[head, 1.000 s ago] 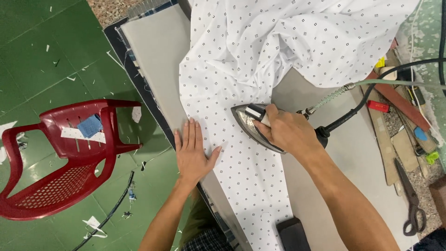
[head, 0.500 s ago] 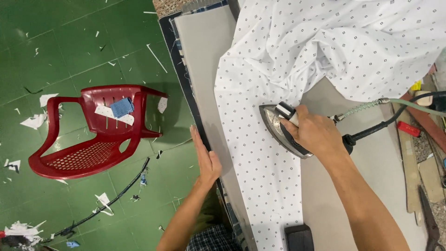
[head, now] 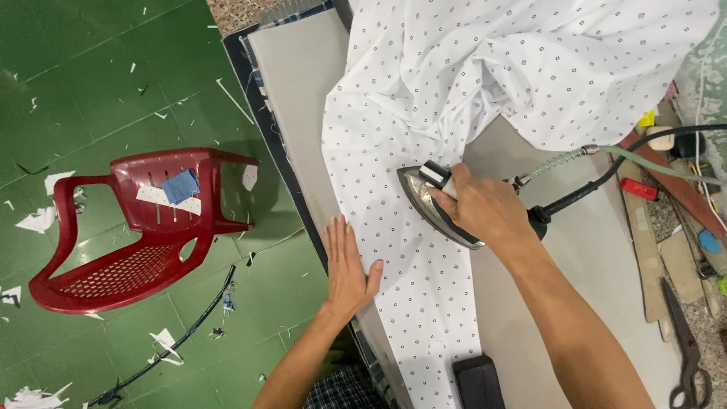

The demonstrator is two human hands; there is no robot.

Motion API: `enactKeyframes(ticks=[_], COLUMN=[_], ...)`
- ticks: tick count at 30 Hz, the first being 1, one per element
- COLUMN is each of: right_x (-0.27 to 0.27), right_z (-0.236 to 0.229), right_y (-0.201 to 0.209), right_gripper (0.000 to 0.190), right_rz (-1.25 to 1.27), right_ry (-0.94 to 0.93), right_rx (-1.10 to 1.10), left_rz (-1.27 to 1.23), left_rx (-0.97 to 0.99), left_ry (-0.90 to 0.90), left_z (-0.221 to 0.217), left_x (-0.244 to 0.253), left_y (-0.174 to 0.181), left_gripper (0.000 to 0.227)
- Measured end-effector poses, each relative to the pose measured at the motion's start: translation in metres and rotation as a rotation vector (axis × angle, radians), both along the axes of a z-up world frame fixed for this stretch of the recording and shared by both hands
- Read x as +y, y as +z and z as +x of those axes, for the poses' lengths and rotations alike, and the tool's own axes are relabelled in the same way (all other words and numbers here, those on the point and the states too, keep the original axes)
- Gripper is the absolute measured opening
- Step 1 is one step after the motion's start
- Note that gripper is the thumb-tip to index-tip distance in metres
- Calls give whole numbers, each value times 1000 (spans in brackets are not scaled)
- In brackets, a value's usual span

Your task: The person irons a white patterned fabric on a work table using a steam iron and a black pressing block. They then use scissors to trim the edge of the fabric.

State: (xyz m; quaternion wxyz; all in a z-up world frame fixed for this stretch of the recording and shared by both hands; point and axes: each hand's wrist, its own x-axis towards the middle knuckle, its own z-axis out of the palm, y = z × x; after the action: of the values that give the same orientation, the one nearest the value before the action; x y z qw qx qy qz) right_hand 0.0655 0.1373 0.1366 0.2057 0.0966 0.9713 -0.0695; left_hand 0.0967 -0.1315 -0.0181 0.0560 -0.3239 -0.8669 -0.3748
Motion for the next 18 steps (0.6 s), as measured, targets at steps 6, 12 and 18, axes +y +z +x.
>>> enactKeyframes(ticks=[6, 12, 18], right_x=[6, 9, 8], right_z=[10, 13, 15], right_y=[-33, -49, -49], right_gripper=[54, 60, 54], right_rz=[25, 75, 86], right_ry=[26, 41, 56], right_rx=[142, 251, 310], left_rz=[85, 204, 226], left_rx=[53, 90, 161], left_ry=[-533, -1176, -1283], left_z=[64, 197, 254], left_x=[59, 90, 97], left_y=[46, 1, -46], left_gripper=[67, 43, 38])
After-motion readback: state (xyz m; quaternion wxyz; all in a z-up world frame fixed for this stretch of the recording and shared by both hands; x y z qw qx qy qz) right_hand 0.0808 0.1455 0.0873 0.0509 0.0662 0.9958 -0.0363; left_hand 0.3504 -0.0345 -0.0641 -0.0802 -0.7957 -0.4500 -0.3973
